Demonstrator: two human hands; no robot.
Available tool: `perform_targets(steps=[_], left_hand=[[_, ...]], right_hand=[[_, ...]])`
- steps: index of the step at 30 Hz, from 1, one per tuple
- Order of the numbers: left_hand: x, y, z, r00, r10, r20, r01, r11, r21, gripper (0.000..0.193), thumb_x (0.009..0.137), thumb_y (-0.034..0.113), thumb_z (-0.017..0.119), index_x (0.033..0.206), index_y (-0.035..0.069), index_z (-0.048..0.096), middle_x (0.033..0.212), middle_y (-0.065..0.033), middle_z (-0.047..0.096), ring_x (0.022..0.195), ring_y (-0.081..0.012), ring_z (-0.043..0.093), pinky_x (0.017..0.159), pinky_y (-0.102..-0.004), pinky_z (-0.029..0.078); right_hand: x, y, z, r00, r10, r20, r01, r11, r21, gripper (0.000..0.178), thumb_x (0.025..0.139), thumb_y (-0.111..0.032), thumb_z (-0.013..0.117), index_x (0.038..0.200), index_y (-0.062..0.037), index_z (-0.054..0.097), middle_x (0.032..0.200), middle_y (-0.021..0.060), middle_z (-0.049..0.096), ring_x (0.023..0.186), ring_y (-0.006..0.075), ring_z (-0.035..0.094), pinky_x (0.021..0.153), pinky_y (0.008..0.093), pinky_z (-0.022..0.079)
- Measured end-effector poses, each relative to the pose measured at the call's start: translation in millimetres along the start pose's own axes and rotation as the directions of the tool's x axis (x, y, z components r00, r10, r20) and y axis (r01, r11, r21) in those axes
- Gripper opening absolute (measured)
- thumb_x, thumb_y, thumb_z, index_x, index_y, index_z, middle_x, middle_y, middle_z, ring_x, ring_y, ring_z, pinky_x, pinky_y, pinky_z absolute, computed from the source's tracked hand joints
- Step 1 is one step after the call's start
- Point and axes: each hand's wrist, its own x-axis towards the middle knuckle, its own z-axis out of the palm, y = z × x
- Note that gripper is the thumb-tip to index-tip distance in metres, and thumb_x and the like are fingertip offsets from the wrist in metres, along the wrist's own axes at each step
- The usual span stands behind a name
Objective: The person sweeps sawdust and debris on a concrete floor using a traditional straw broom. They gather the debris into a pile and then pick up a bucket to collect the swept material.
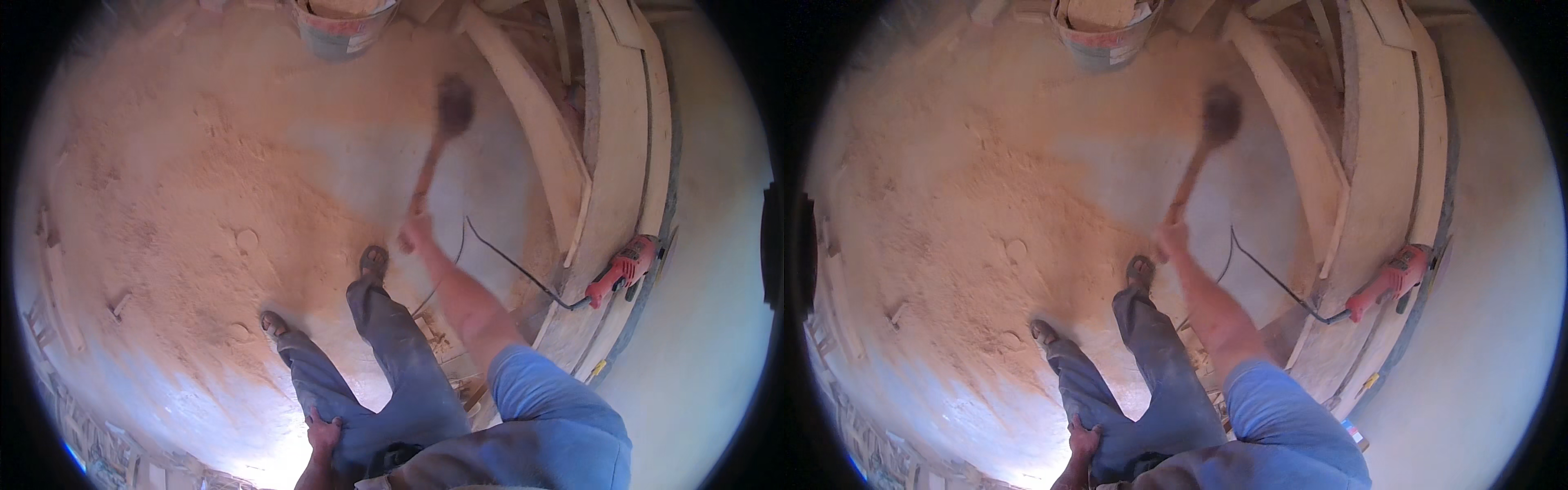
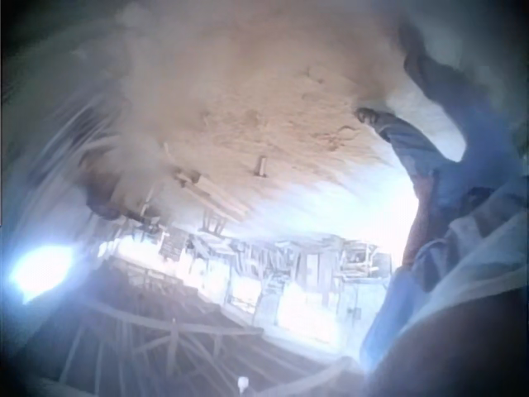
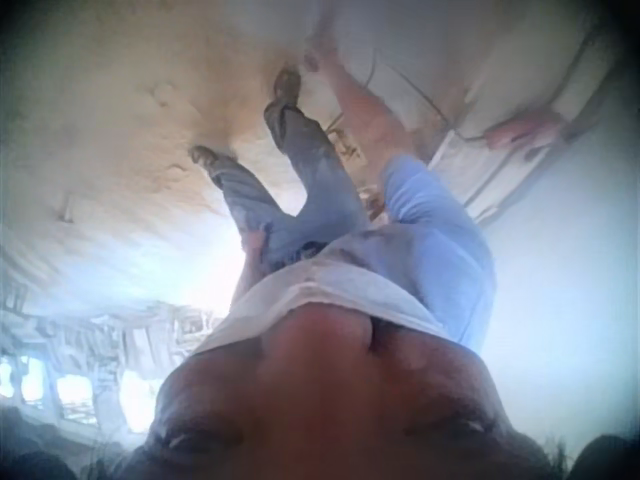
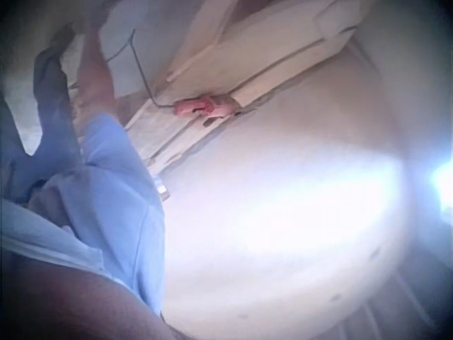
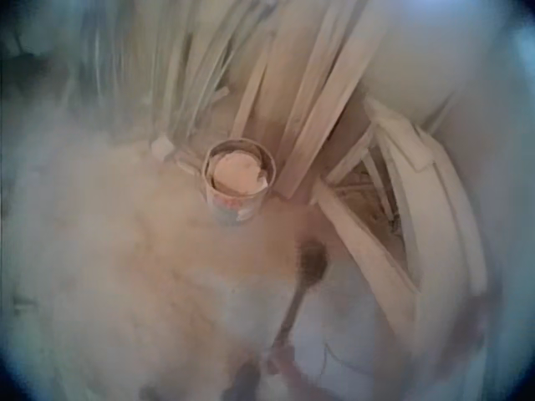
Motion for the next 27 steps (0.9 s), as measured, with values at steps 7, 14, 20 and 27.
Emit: perform_targets(steps=[7, 14, 20, 27], left_hand=[[-35.5, -14.0, -14.3, 0.996, -0.018, 0.088, 0.023, 0.999, -0.046, 0.093, 0.08, 0.042, 0.068, 0.151, 0.004, 0.022, 0.15, -0.0268, 0.032, 0.133, -0.0423, 0.042, 0.11, -0.044, 0.036], [-51.9, -36.5, -8.7, 1.0, -0.008, 0.008, 0.008, 0.998, -0.065, 0.085, 0.085, 0.041, 0.062, 0.151, 0.004, 0.023, 0.151, -0.0265, 0.029, 0.133, -0.0463, 0.04, 0.11, -0.0482, 0.035], [-33.1, -63.6, -3.2, 0.996, 0.047, -0.071, -0.047, 0.999, -0.011, 0.082, 0.086, 0.043, 0.057, 0.152, 0.007, 0.024, 0.15, -0.0319, 0.027, 0.13, -0.0497, 0.04, 0.109, -0.0511, 0.034], [-35.8, -123.9, -9.2, 0.99, 0.079, -0.119, -0.098, 0.982, -0.162, 0.082, 0.086, 0.042, 0.058, 0.152, 0.007, 0.023, 0.148, -0.0334, 0.03, 0.128, -0.0502, 0.042, 0.107, -0.0524, 0.035]], right_hand=[[-198.5, -105.2, -2.7, 0.749, 0.075, 0.658, 0.093, 0.972, -0.217, 0.099, 0.063, -0.005, 0.068, 0.153, -0.0141, 0.028, 0.086, 0.0161, 0.066, 0.064, 0.0243, 0.065, 0.061, 0.0325, 0.054], [-232.9, -122.6, 11.0, 0.9, 0.031, 0.435, -0.194, 0.922, 0.336, 0.055, 0.074, -0.012, 0.065, 0.128, -0.015, 0.054, 0.064, 0.0053, 0.056, 0.047, 0.0123, 0.052, 0.04, 0.0296, 0.04], [-224.8, -124.8, 179.1, 0.808, 0.098, 0.581, -0.226, 0.962, 0.153, 0.02, 0.066, -0.01, 0.066, 0.083, -0.0054, 0.056, 0.059, 0.002, 0.048, 0.044, 0.0139, 0.045, 0.038, 0.033, 0.037], [-358.7, -95.5, 158.3, 0.688, -0.032, 0.725, -0.115, 0.982, 0.152, 0.03, 0.075, -0.005, 0.058, 0.105, -0.0041, 0.059, 0.053, 0.0047, 0.048, 0.038, 0.0163, 0.046, 0.034, 0.0305, 0.039]])
